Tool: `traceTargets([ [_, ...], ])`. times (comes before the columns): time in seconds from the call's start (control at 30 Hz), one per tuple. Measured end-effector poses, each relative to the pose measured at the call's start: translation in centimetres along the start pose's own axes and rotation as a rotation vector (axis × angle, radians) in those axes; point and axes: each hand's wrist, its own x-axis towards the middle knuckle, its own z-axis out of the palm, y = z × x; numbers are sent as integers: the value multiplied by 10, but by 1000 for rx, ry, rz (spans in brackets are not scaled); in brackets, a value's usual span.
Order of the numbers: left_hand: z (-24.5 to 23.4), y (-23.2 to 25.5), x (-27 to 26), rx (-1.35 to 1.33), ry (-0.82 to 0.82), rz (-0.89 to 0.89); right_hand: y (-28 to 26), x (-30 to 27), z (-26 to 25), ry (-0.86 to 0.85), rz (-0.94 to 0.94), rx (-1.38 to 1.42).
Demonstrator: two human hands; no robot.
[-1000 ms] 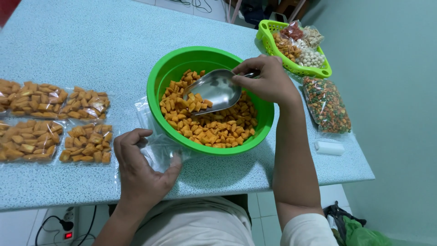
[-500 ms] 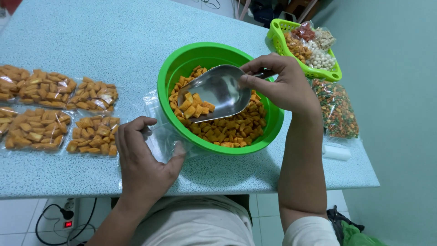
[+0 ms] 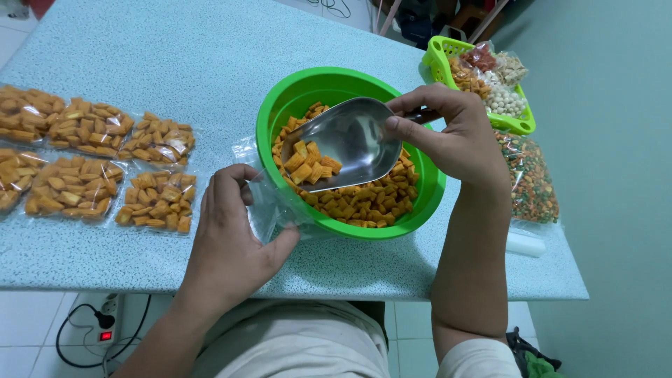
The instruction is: Packaging snacks by scooping them from a bowl into small plastic bags.
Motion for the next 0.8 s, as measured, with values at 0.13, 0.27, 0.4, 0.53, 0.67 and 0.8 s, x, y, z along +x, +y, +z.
traceTargets([
  [0.13,-5,-2,3,-103,-136,-49,1,0,-2,16,14,-4],
  [0.27,-4,1,2,-71,-94,-4,1,-1,-4,10,-8,5],
  [0.4,1,0,2,-31,-67,18,0,-1,-3,22,-39,-40],
  [0.53,5,1,3,-9,-38,23,-12,0,-2,26,-116,-85],
  [0.67,12,-4,-1,78,42,37,-26,-6,-4,12,-145,-237],
  [0.8,19,-12,-1,108,42,34,-42,-9,0,42,-171,-337],
])
